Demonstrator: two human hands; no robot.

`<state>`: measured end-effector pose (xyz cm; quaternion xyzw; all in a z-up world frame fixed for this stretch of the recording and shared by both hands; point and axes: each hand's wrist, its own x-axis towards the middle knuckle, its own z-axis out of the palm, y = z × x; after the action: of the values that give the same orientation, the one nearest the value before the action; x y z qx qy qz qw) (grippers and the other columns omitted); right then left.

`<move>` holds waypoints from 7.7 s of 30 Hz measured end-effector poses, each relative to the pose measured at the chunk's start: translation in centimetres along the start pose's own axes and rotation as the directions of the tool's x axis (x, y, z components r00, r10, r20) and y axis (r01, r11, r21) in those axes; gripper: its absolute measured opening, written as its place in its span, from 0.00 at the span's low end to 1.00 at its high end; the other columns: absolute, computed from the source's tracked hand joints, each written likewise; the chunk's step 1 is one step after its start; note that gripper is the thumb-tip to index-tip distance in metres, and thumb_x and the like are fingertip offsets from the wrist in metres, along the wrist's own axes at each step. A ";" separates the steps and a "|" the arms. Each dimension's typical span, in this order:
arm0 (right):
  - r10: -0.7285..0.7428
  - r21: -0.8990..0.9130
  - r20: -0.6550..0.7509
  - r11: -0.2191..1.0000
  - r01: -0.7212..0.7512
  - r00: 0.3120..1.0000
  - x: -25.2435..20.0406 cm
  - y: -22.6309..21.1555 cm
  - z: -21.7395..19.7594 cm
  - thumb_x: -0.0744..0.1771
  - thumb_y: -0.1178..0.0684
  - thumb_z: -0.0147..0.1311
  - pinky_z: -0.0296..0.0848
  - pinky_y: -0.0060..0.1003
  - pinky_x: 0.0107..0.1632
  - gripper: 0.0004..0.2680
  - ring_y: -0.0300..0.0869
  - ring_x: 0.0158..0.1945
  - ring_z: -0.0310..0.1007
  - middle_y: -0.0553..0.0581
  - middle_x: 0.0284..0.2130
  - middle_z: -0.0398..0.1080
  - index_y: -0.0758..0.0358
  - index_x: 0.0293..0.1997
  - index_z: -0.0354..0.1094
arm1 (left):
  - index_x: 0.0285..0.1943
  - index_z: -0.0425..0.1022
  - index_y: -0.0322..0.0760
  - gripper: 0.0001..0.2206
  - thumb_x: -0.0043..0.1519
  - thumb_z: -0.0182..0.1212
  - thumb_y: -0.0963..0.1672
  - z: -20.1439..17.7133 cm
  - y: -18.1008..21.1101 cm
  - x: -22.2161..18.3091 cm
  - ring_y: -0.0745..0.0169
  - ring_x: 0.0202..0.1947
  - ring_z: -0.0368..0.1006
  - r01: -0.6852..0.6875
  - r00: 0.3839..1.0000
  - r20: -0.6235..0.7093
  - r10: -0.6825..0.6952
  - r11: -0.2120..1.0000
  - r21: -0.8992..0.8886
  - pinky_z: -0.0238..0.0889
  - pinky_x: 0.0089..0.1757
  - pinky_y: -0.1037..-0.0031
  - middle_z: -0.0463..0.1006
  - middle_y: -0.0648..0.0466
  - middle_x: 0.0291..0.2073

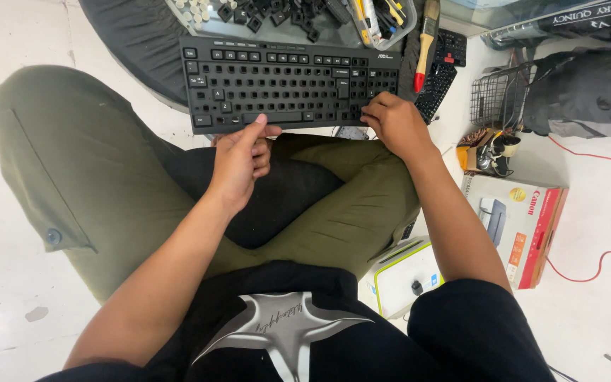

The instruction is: Manually placing and pressing keycaps onto a keyboard frame to assemble a computer keyboard.

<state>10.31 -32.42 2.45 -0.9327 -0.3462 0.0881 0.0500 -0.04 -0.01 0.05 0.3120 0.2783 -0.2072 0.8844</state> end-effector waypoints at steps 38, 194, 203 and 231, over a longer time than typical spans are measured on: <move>0.039 0.049 0.089 0.998 -0.043 0.995 1.0 -0.2 0.1 0.66 0.64 0.61 0.75 0.39 0.37 0.02 0.53 0.33 0.77 0.60 0.32 0.74 0.65 0.38 0.78 | 0.46 0.78 0.26 0.17 0.69 0.57 0.49 0.0 -0.1 0.1 0.80 0.15 0.49 -0.019 1.000 0.001 0.019 1.000 0.013 0.48 0.20 0.84 0.49 0.66 0.20; 0.354 0.995 0.102 -0.018 -0.102 0.930 1.0 -12.0 2.7 0.65 0.63 0.66 0.80 0.28 0.40 0.09 0.34 0.34 0.77 0.55 0.37 0.78 0.67 0.48 0.77 | 0.48 0.79 0.22 0.09 0.66 0.64 0.40 -0.9 -4.0 0.9 0.83 0.18 0.53 -0.186 0.962 0.239 0.134 0.959 0.213 0.51 0.21 0.90 0.68 0.59 0.21; 0.363 0.970 0.136 -0.239 -0.049 0.922 1.3 -11.8 3.1 0.66 0.65 0.62 0.77 0.31 0.35 0.08 0.37 0.29 0.74 0.64 0.34 0.78 0.74 0.49 0.75 | 0.46 0.79 0.23 0.07 0.66 0.64 0.39 0.2 -3.3 0.1 0.81 0.17 0.49 -0.147 0.966 0.236 0.105 0.975 0.165 0.48 0.21 0.89 0.57 0.64 0.18; 0.262 0.212 -0.115 0.949 -0.234 0.958 1.2 -2.1 1.0 0.61 0.65 0.69 0.76 0.37 0.39 0.08 0.47 0.34 0.77 0.56 0.29 0.75 0.64 0.41 0.79 | 0.49 0.80 0.26 0.14 0.68 0.59 0.46 0.2 -1.6 -0.3 0.80 0.16 0.53 -0.044 0.997 -0.045 0.062 0.946 0.322 0.50 0.22 0.86 0.53 0.67 0.19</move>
<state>9.62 -30.02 1.66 -0.9633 -0.2110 0.0609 0.1544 -1.02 -1.21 -0.36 0.4645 0.2565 -0.2172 0.8193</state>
